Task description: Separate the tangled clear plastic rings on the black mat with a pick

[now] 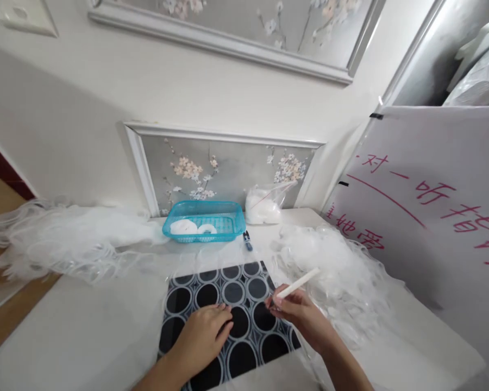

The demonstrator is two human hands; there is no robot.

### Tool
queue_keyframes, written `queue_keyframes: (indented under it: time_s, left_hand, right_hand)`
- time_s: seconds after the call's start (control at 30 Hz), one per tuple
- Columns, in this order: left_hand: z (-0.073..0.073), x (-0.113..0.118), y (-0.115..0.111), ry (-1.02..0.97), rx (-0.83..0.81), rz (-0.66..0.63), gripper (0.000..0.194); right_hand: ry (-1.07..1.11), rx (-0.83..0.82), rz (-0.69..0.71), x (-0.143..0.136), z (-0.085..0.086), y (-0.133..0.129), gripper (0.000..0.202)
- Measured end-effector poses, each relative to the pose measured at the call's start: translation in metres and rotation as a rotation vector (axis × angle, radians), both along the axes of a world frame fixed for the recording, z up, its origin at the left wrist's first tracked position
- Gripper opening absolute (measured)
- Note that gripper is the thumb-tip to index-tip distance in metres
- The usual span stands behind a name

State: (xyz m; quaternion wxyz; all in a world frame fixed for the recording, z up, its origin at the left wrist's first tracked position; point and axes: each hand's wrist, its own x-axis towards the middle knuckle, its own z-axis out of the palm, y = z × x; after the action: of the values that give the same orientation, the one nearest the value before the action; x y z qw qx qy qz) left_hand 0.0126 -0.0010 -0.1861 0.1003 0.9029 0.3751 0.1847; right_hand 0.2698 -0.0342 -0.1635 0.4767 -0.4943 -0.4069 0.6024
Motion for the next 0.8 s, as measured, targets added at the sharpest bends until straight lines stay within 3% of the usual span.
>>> queue_keyframes:
  time_s: [0.07, 0.23, 0.33, 0.5, 0.67, 0.8]
  left_hand:
    - [0.003, 0.002, -0.001, 0.003, -0.013, 0.006, 0.019]
    - [0.005, 0.005, 0.0, -0.028, -0.054, 0.042, 0.018]
    - [0.005, 0.005, 0.002, -0.032, -0.079, 0.058, 0.02]
    - [0.004, 0.004, 0.005, -0.033, -0.112, 0.074, 0.021]
    - [0.015, 0.005, 0.005, 0.021, -0.1, 0.043, 0.023]
    - [0.027, 0.023, 0.01, 0.072, -0.085, 0.003, 0.027]
  right_hand:
    - [-0.097, -0.044, 0.069, -0.002, -0.002, -0.018, 0.033]
    - [-0.246, 0.058, -0.078, 0.003, -0.022, -0.042, 0.035]
    - [-0.404, 0.146, -0.192, 0.016, -0.035, -0.037, 0.033]
    - [-0.577, 0.148, -0.343, 0.042, -0.051, -0.016, 0.03]
    - [-0.481, 0.201, -0.465, 0.057, -0.037, -0.01, 0.033]
    - [-0.347, 0.249, -0.51, 0.062, -0.024, -0.038, 0.032]
